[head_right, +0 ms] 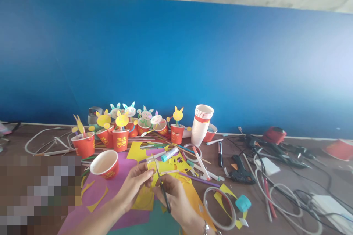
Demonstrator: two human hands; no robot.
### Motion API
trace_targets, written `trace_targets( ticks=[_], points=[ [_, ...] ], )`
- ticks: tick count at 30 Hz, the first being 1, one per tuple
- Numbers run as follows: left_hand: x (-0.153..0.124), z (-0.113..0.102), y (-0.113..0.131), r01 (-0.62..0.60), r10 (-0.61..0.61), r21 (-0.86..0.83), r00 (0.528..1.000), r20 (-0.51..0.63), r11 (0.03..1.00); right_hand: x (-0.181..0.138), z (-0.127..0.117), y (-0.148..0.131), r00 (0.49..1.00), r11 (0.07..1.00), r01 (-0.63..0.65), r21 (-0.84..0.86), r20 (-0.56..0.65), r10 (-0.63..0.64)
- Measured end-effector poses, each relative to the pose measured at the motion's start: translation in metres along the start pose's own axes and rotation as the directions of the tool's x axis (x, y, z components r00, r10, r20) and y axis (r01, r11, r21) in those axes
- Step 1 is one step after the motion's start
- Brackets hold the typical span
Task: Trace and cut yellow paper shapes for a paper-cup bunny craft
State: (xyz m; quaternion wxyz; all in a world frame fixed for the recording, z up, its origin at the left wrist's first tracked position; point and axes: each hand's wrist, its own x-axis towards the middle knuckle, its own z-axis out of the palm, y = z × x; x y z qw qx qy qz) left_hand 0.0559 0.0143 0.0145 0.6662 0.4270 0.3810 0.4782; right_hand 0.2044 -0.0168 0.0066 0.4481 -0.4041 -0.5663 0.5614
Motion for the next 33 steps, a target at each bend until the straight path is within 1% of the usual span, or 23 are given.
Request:
trace_targets(
  ticks=[6,11,15,17,23,28,31,33],
  points=[
    [0.0008,0.0007,-0.0015,-0.015,0.015,-0.027,1.000,-0.004,1.000,0.0011,-0.0010,0.0055,1.000,0.999,-0.004,-0.032,-0.011,0.004],
    [0.0007,0.0014,-0.0027,-0.015,0.014,0.007,1.000,0.021,1.000,-0.0001,0.0023,0.0056,0.997,0.997,-0.074,0.006,0.009,0.074],
    [-0.0006,0.0013,-0.0036,0.004,-0.005,0.011,0.999,0.048,1.000,-0.0007,0.0036,0.0029,1.000,1.000,-0.027,0.008,0.013,0.027],
    [-0.0012,0.0015,-0.0025,0.012,-0.013,0.006,0.999,0.047,1.000,-0.0006,0.0028,0.0024,0.999,1.000,-0.026,0.014,0.018,0.026],
    [-0.0008,0.0016,0.0018,-0.010,0.009,0.022,0.999,0.038,1.000,-0.0006,0.0005,0.0009,1.000,1.000,-0.002,-0.019,-0.009,0.002],
    [-0.0002,0.0001,-0.0002,0.001,-0.001,0.012,1.000,0.008,1.000,0.0005,0.0009,0.0016,0.999,0.999,-0.038,-0.015,-0.017,0.037],
    [-0.0013,0.0009,-0.0006,0.039,-0.039,-0.027,0.999,0.001,0.999,0.0002,0.0007,0.0030,0.998,0.998,-0.060,-0.012,-0.010,0.060],
    [-0.0022,0.0020,-0.0004,0.054,-0.054,-0.057,0.999,0.006,0.997,-0.0004,0.0007,0.0043,0.999,0.999,-0.048,-0.021,-0.014,0.048]
  ],
)
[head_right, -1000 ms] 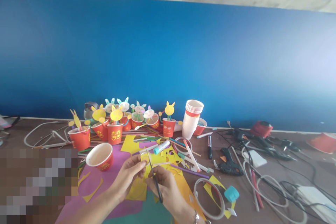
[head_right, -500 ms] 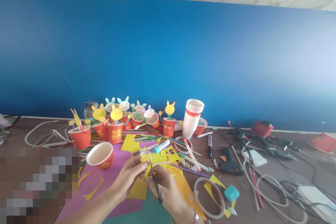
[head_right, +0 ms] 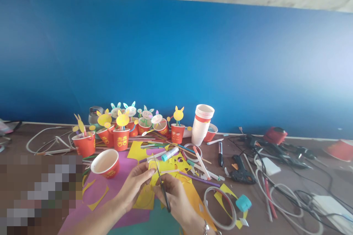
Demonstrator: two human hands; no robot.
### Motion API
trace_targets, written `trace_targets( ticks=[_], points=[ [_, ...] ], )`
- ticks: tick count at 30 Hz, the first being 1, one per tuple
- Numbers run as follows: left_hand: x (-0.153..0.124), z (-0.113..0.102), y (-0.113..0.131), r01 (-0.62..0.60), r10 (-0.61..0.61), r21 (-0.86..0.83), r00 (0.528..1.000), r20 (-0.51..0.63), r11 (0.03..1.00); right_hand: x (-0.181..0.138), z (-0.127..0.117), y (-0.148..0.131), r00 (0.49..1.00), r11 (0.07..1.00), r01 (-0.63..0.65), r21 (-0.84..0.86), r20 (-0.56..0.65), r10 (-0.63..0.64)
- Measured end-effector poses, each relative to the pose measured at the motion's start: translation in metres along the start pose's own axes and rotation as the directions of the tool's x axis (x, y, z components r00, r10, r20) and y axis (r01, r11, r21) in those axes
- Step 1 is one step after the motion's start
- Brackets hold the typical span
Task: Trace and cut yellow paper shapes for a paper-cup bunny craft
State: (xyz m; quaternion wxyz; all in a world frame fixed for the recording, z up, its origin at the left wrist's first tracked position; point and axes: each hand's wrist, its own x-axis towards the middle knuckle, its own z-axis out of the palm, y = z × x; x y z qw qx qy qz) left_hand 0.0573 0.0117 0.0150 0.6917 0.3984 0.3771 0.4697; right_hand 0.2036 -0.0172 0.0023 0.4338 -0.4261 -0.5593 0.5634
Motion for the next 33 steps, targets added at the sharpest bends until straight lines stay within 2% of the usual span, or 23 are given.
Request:
trace_targets(
  ticks=[6,17,33],
  points=[
    [0.0000,0.0009,-0.0002,-0.025,0.025,0.009,1.000,0.011,1.000,-0.0010,0.0028,0.0012,0.998,0.998,-0.063,-0.004,0.015,0.063],
    [0.0008,-0.0004,0.0007,0.001,-0.001,0.023,1.000,0.000,1.000,-0.0001,0.0003,-0.0022,1.000,1.000,0.003,0.009,0.006,-0.003],
    [-0.0011,0.0016,0.0005,-0.044,0.045,0.050,0.999,-0.023,0.998,0.0006,0.0006,0.0009,1.000,1.000,-0.020,-0.001,0.003,0.020]
  ],
)
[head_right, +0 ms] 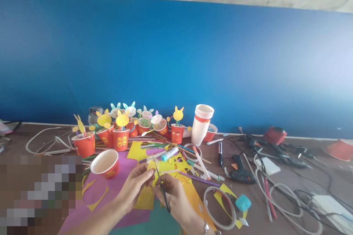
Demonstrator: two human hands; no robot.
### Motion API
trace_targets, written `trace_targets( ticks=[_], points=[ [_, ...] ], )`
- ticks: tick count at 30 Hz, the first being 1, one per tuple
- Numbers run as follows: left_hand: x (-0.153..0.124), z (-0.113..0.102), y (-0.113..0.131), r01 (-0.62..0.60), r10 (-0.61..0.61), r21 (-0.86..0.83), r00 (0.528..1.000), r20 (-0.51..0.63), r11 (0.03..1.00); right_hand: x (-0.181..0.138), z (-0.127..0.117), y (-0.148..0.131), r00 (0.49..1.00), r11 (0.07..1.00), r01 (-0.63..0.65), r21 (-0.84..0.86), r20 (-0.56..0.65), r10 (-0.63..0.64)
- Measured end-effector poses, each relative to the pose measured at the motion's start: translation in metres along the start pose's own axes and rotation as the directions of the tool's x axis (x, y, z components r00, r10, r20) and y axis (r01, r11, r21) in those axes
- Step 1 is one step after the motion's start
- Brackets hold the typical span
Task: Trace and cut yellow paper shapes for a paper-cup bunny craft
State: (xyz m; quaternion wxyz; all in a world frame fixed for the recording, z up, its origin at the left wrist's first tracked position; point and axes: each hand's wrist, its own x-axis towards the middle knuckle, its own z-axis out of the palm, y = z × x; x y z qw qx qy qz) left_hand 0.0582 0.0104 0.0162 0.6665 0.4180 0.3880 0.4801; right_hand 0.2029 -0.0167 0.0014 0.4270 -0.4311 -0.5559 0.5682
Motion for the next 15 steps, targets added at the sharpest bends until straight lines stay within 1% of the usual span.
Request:
trace_targets(
  ticks=[4,11,15],
  points=[
    [-0.0001,0.0010,0.0011,-0.015,0.015,-0.001,1.000,0.016,1.000,-0.0007,0.0026,-0.0040,0.999,0.999,-0.034,-0.002,0.005,0.034],
    [0.0022,-0.0003,0.0014,-0.004,0.004,-0.001,1.000,0.019,1.000,-0.0010,0.0003,-0.0038,1.000,1.000,0.014,-0.018,0.000,-0.014],
    [0.0033,-0.0027,-0.0001,-0.002,0.002,0.001,1.000,0.027,1.000,-0.0005,-0.0013,-0.0014,1.000,1.000,0.001,-0.015,-0.003,-0.001]
  ],
)
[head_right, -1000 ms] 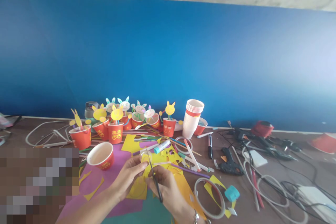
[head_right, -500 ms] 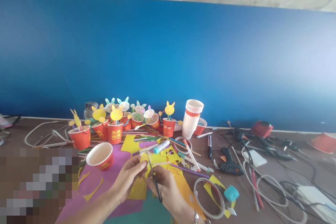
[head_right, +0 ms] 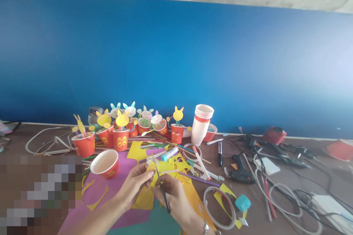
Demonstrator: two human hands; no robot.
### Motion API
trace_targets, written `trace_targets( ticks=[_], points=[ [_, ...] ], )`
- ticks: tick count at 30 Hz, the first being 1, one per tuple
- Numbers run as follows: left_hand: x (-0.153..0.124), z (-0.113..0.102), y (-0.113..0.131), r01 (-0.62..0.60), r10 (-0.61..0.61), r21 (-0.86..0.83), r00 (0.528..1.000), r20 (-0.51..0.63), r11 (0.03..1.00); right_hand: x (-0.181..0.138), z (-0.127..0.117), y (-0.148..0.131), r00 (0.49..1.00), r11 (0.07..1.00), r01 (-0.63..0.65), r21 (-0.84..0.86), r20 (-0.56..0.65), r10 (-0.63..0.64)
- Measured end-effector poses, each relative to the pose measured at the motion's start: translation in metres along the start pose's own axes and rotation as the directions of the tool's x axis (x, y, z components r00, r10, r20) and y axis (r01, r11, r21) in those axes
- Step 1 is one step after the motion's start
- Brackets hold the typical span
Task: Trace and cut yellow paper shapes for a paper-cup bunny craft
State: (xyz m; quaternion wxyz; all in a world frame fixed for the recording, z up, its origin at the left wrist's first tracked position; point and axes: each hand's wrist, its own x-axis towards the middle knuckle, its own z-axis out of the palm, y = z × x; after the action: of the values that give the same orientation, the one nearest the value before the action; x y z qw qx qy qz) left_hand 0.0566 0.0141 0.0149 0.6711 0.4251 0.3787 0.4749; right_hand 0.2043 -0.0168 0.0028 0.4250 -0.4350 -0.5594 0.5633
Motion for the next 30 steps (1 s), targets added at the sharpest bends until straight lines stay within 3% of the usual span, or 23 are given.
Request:
trace_targets(
  ticks=[18,30],
  points=[
    [-0.0019,0.0020,-0.0036,0.020,-0.022,-0.064,0.999,-0.038,0.998,-0.0012,0.0033,-0.0006,0.999,0.999,-0.044,0.025,0.009,0.044],
    [-0.0010,0.0019,0.0005,0.032,-0.031,-0.069,0.999,0.027,0.997,0.0011,0.0013,0.0008,0.999,0.997,0.038,0.062,0.023,-0.039]
  ],
)
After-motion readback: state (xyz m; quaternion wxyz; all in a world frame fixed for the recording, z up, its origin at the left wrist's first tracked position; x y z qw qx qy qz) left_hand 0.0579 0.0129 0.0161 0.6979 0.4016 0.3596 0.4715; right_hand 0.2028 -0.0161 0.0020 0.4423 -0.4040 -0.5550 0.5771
